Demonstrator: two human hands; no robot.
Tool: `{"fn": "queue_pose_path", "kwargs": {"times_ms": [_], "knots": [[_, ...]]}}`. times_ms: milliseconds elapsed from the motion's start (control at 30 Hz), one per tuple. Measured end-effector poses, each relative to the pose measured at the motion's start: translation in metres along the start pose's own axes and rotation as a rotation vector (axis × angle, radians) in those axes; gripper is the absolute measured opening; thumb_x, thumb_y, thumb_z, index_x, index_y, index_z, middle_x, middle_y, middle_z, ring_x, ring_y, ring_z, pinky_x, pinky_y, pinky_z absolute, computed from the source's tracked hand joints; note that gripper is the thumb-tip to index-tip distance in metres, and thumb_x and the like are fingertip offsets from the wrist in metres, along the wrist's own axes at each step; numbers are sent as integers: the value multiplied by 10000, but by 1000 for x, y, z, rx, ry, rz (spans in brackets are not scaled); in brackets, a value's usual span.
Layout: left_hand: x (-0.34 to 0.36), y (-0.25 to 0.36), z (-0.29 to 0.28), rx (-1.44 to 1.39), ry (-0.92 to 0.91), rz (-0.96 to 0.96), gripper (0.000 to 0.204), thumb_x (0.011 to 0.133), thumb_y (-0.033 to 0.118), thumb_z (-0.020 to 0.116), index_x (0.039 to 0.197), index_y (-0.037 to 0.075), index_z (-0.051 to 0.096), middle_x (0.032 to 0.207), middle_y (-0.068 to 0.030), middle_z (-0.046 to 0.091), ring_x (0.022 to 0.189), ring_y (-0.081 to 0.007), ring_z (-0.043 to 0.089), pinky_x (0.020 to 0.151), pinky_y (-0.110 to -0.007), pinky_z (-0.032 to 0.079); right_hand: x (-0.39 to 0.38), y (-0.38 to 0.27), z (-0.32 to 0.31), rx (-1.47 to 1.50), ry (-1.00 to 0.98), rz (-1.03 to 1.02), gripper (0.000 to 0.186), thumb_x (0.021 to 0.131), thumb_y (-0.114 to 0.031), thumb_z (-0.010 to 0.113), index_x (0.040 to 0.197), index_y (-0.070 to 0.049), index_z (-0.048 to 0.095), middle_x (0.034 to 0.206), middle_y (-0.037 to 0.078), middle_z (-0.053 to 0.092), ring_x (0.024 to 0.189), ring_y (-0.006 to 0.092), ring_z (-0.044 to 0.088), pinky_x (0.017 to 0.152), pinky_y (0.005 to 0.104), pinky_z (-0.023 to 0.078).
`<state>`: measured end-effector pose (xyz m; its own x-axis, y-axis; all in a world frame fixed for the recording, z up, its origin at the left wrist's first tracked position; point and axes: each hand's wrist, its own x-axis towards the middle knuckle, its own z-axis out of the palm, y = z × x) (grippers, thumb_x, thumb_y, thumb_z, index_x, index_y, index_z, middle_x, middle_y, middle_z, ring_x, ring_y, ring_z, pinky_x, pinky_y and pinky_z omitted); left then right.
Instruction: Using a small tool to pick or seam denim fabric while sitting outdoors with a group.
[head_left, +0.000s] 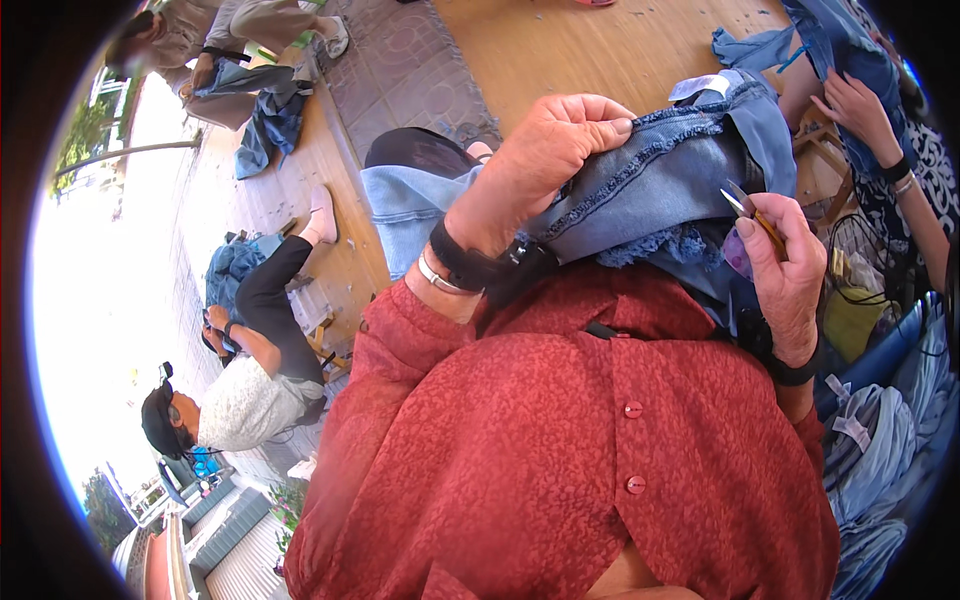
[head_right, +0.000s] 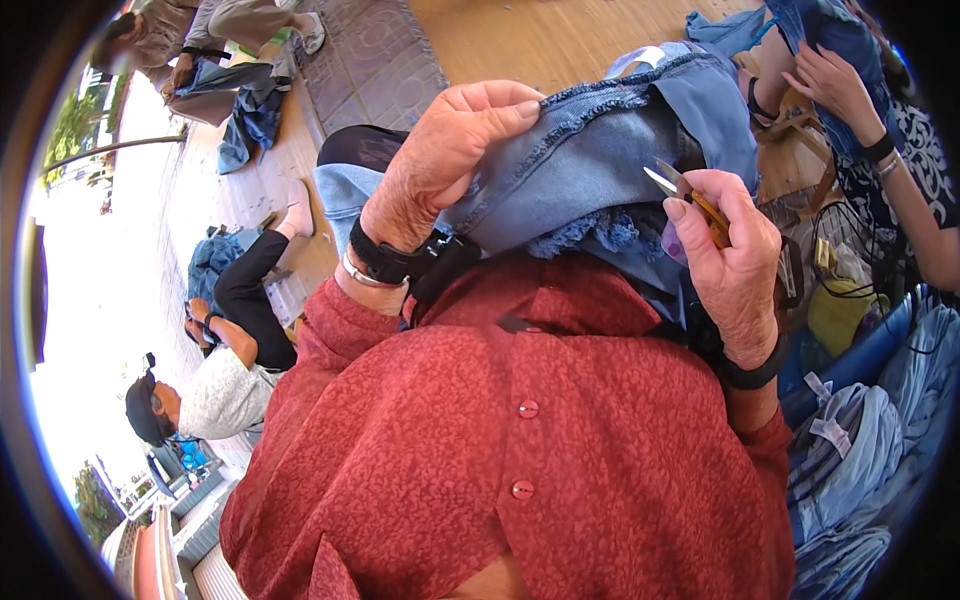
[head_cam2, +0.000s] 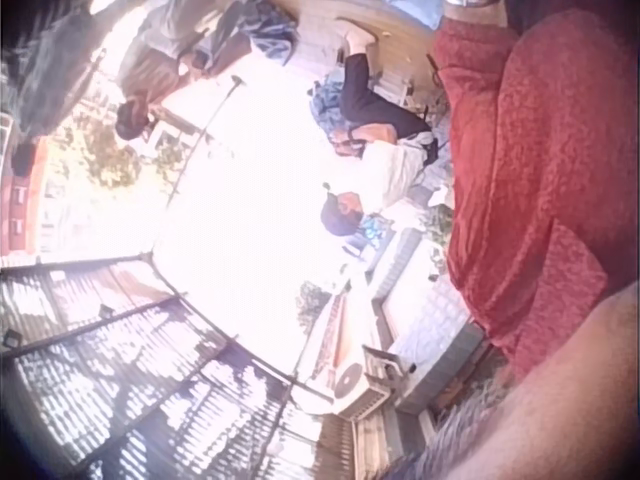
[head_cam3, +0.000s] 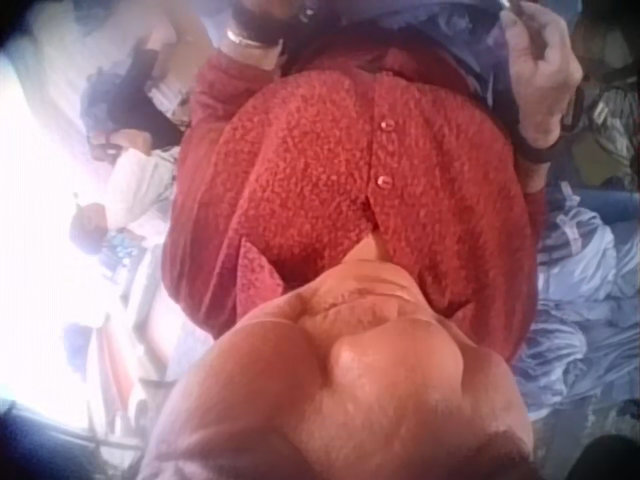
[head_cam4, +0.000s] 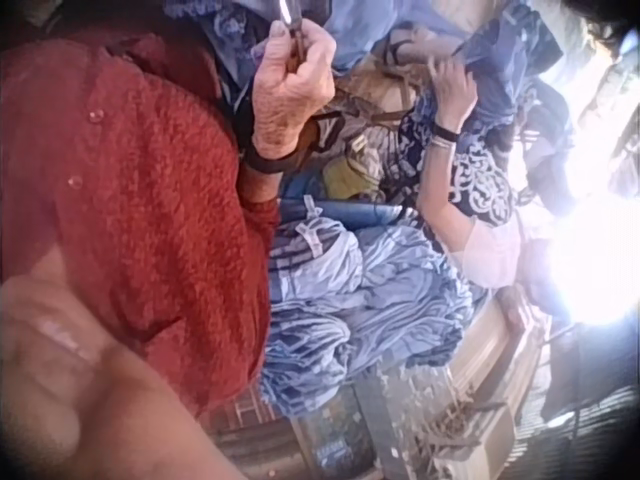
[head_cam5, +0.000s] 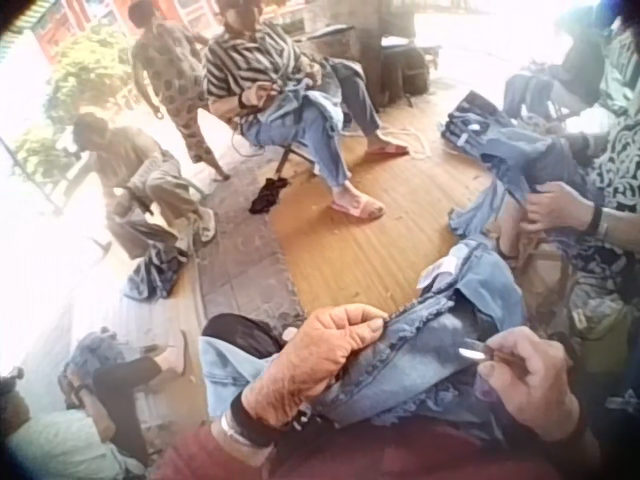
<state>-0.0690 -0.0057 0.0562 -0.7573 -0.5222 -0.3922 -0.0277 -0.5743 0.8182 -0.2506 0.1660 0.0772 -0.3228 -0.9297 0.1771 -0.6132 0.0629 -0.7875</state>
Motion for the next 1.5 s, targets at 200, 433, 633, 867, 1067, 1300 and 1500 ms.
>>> {"fn": "queue_pose_path", "kwargs": {"times_ms": [200,433,633,867,1067,1300,1500], "knots": [[4,6,-4,96,59,121,162,845,85,555,964,-12,607,874,-33,622,785,-96,567,736,-213,453,7,1,8,27,-26,-27,186,779,-61,633,932,-5,541,709,55,576,586,110,553,556,232,441],[-51,15,4,192,39,394,93,810,34,534,876,-5,586,687,-51,608,626,-98,574,574,-227,464,3,10,23,-81,-244,-131,369,695,-21,645,1042,5,525,823,149,599,704,259,599,650,324,466],[-44,-56,10,811,-187,277,233,714,159,638,815,-46,593,802,-212,607,801,-326,589,690,-368,459,2,1,26,-307,-162,-186,151,808,-172,638,801,-26,598,742,125,612,668,253,606,590,326,485],[-20,-92,20,1102,-165,338,346,656,244,673,818,-54,604,827,-253,601,824,-390,579,704,-436,451,-1,-2,24,-241,-212,-271,201,812,-204,634,863,-15,588,810,140,605,746,284,583,670,347,457],[5,-111,32,1415,49,472,231,649,199,623,781,10,639,757,-205,621,723,-361,604,625,-430,470,-3,6,25,-207,-202,-201,253,807,-241,639,894,-9,587,822,148,610,756,276,588,679,344,464],[1,-124,36,1301,171,672,223,647,204,620,761,12,627,719,-181,617,716,-343,614,637,-425,484,-12,-16,21,-179,-232,14,264,803,-239,644,906,-3,585,846,150,616,772,271,592,698,340,467],[0,-115,32,1536,237,686,139,644,126,589,727,15,594,660,-134,596,615,-298,608,528,-379,496,-3,33,37,68,-267,-21,130,752,-20,523,874,24,530,774,100,547,735,203,527,713,307,439]]}}
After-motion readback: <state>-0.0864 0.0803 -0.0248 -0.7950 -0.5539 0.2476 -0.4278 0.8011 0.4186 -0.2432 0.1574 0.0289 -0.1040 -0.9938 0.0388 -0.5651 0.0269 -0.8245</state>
